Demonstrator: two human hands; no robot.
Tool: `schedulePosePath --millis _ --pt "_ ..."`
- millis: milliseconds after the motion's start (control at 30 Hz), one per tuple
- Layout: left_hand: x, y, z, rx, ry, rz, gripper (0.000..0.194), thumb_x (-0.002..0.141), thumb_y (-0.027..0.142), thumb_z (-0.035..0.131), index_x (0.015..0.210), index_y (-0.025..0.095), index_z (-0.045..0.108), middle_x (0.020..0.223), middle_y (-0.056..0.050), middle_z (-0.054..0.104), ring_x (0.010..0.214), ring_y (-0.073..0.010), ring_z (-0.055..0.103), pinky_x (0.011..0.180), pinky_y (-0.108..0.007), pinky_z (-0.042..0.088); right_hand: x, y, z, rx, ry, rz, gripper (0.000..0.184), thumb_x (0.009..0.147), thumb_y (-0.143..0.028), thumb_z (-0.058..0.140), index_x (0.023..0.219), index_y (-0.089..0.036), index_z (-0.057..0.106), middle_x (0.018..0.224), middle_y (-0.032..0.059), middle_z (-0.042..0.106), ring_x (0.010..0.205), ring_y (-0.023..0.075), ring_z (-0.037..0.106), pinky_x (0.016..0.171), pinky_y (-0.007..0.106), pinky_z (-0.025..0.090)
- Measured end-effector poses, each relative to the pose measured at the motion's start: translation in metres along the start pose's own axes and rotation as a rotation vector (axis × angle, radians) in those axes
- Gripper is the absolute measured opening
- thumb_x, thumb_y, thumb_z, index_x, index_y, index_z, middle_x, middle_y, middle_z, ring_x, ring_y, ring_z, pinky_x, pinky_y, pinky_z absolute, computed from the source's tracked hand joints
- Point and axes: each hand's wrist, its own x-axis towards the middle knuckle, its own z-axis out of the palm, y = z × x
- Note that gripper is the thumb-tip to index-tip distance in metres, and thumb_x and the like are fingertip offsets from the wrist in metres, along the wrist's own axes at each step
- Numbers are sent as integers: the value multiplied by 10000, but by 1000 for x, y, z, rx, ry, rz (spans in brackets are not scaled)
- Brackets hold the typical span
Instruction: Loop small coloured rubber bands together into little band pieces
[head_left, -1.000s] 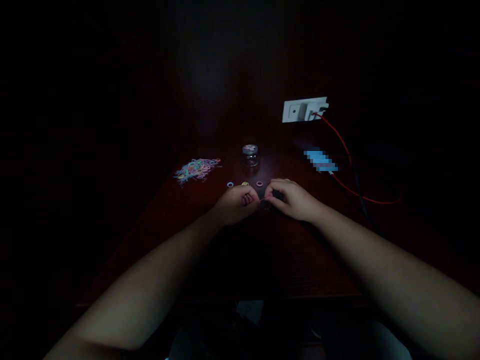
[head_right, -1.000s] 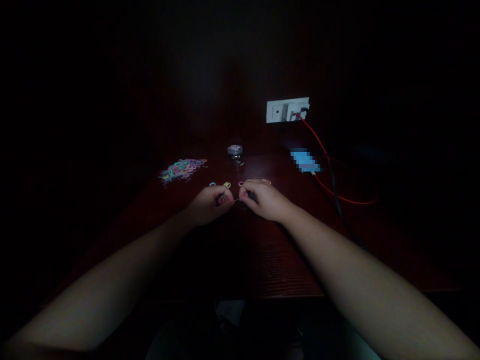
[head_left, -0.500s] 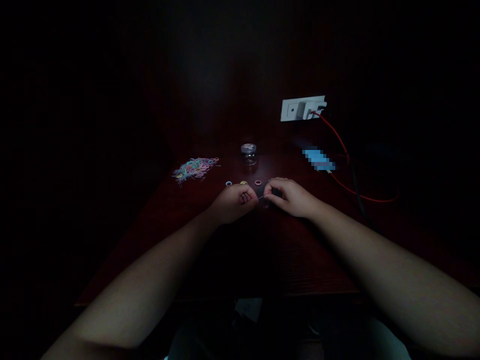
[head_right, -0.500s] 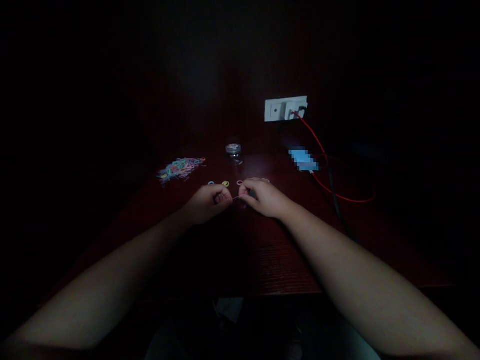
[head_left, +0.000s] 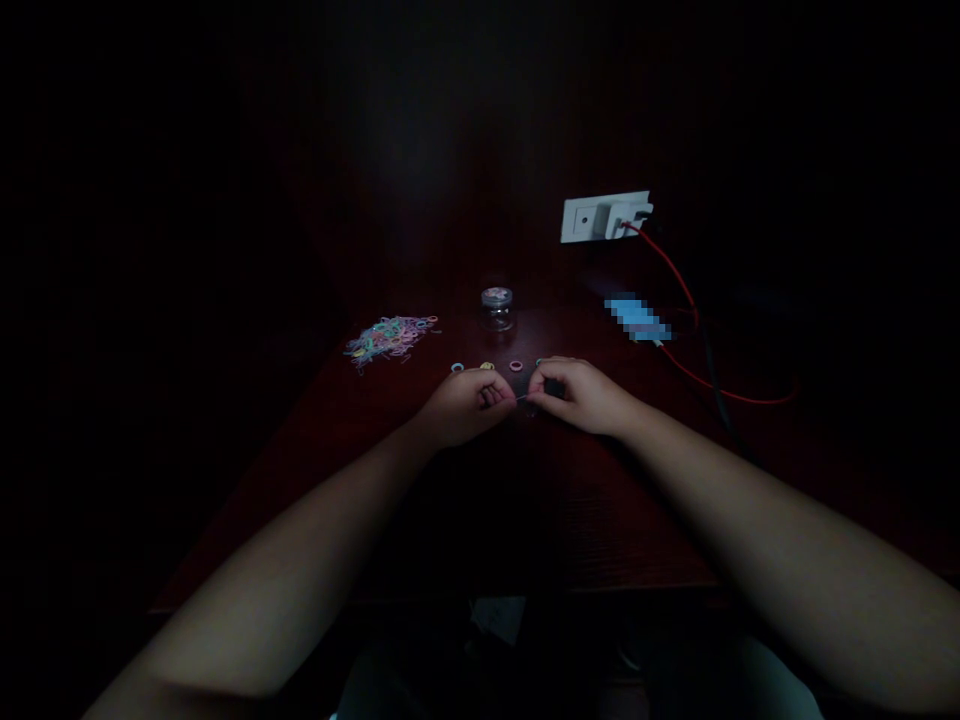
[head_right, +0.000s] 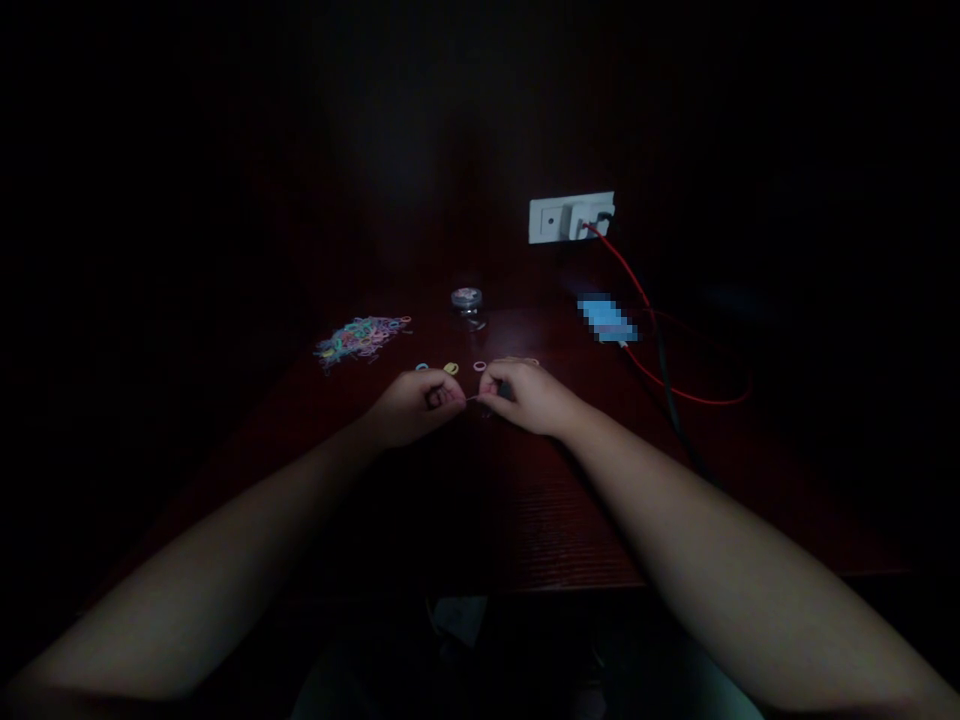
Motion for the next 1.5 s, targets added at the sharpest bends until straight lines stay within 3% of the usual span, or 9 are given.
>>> schedulePosePath --millis 1500 --pt "1 -2 1 76 44 42 110 796 249 635 842 151 657 770 -15 630 648 -97 554 590 -206 454 -1 -2 1 -12 1 -31 52 778 -130 572 764 -175 591 757 14 605 695 134 518 683 267 371"
